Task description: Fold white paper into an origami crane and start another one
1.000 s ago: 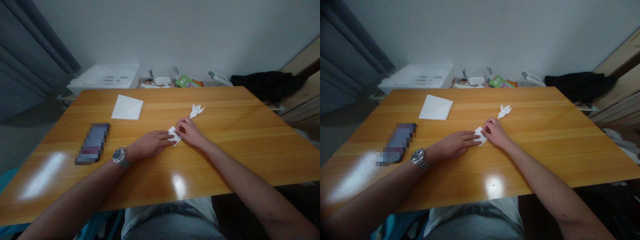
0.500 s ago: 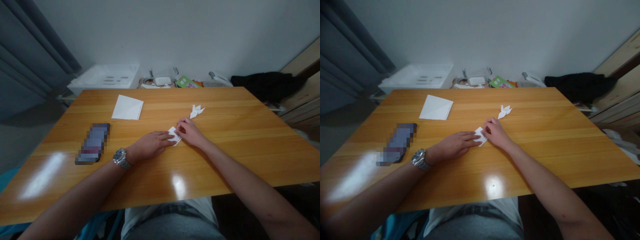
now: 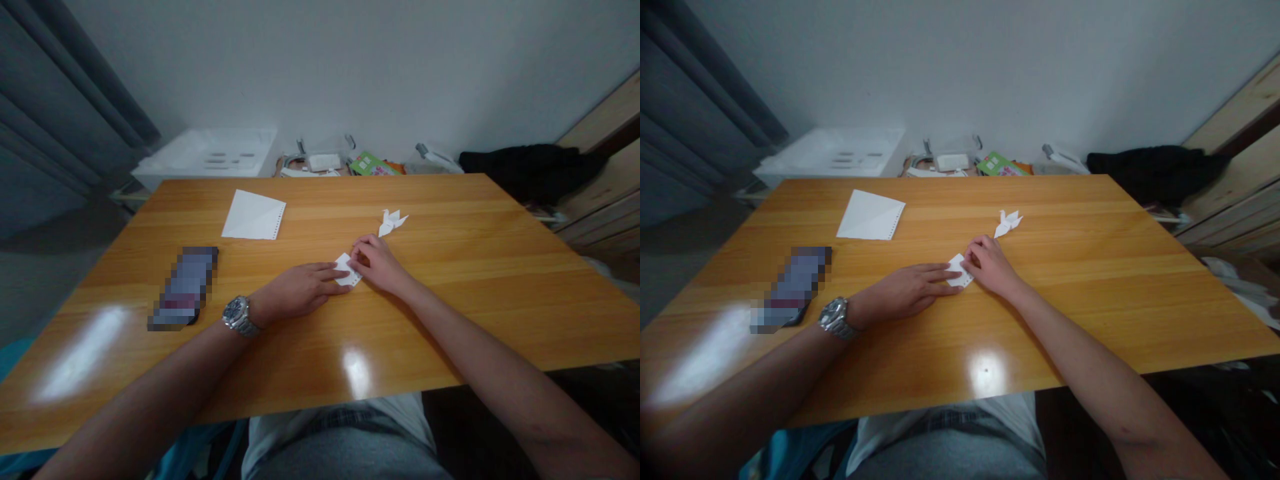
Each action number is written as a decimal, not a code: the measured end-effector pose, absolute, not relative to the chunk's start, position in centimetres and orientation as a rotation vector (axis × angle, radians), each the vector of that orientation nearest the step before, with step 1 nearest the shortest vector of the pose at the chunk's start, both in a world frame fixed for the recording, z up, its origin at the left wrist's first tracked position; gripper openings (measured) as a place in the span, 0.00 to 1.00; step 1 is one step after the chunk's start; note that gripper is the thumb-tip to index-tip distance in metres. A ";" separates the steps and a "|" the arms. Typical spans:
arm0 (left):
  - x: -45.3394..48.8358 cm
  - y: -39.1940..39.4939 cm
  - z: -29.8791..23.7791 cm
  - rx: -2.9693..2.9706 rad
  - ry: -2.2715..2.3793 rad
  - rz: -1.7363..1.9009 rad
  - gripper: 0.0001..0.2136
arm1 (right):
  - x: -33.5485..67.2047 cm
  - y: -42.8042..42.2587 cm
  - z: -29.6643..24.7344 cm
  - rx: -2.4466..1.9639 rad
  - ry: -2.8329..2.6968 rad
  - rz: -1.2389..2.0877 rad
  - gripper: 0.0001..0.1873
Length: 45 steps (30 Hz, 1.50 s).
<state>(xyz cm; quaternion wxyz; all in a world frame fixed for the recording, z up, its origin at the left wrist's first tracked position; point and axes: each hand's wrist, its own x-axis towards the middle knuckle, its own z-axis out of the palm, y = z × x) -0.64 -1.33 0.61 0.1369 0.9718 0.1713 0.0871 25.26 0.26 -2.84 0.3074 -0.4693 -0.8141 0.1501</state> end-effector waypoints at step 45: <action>-0.6 -1.8 0.9 2.888 0.525 0.214 0.20 | 25.8 -0.2 -2.9 -1.378 -2.266 0.075 0.06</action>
